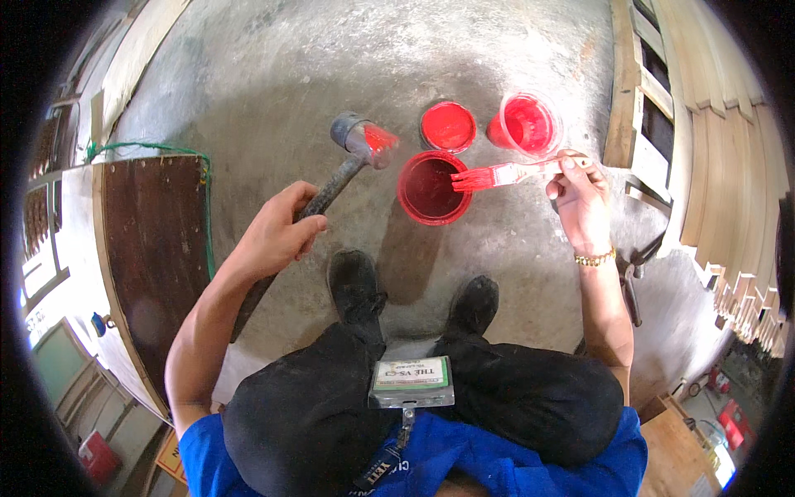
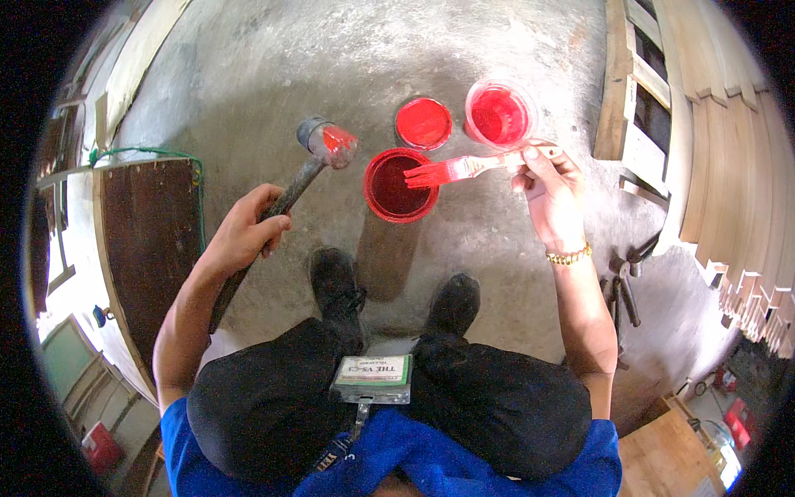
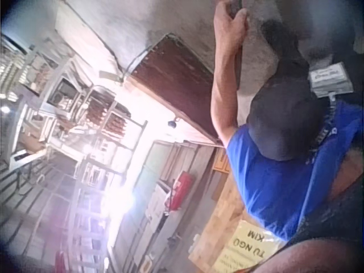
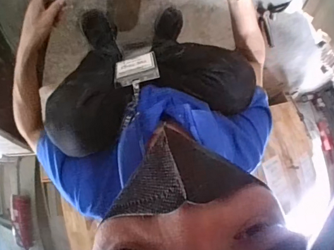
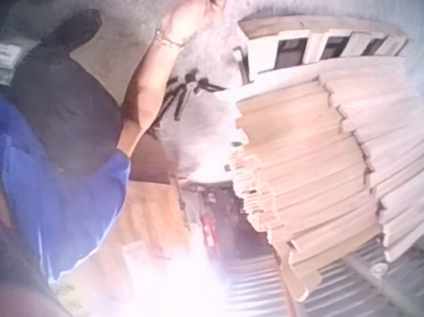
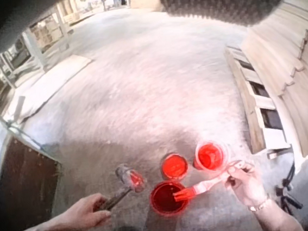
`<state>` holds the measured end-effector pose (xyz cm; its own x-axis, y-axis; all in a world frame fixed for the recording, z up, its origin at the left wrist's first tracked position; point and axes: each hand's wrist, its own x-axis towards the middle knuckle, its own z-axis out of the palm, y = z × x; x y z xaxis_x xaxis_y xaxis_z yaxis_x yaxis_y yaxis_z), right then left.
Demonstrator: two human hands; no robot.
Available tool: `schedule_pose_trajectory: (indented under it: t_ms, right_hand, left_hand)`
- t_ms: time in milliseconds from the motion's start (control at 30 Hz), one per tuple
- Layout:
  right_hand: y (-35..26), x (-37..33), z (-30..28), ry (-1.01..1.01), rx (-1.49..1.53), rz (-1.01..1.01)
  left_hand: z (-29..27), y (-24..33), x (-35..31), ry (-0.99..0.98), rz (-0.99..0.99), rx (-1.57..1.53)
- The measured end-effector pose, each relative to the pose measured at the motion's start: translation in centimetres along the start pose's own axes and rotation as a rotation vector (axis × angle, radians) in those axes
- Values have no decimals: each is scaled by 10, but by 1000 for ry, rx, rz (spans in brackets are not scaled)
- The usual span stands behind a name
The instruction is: The person sits on the floor and uses a paintbrush to apply red paint to the head of a hammer. They repeatedly dip the brush into a paint container and coat the hammer head, then place the painted hammer on a nearby wooden surface.
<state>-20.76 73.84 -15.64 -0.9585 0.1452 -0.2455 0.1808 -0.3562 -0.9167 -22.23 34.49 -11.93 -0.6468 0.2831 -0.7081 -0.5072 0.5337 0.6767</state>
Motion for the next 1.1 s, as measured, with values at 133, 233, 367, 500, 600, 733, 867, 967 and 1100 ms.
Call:
schedule_pose_trajectory:
  t_ms: [133,233,367,500,600,733,867,967,1100]
  right_hand:
    - [-18,-14,2,64,80,-101]
    - [-43,-22,13,15,-24,-296]
    - [-64,-24,30,-26,-155,-366]
    - [-66,-18,45,-74,-206,-368]
    - [-66,-13,51,-99,-286,-377]
    - [-73,-15,49,-76,-357,-409]
    - [-75,-24,46,-92,-333,-434]
    - [-74,-27,46,-117,-346,-376]
    - [-76,-25,46,-111,-394,-430]
  left_hand:
    - [9,40,-12,77,256,479]
    - [19,62,-16,32,222,553]
    - [31,80,-19,-8,241,567]
    - [42,88,-25,6,269,594]
    - [45,90,-28,-2,365,654]
    - [49,90,-32,-7,427,684]
    - [50,90,-36,-33,430,714]
    - [51,91,-38,-32,459,721]
    - [51,92,-40,-35,452,719]
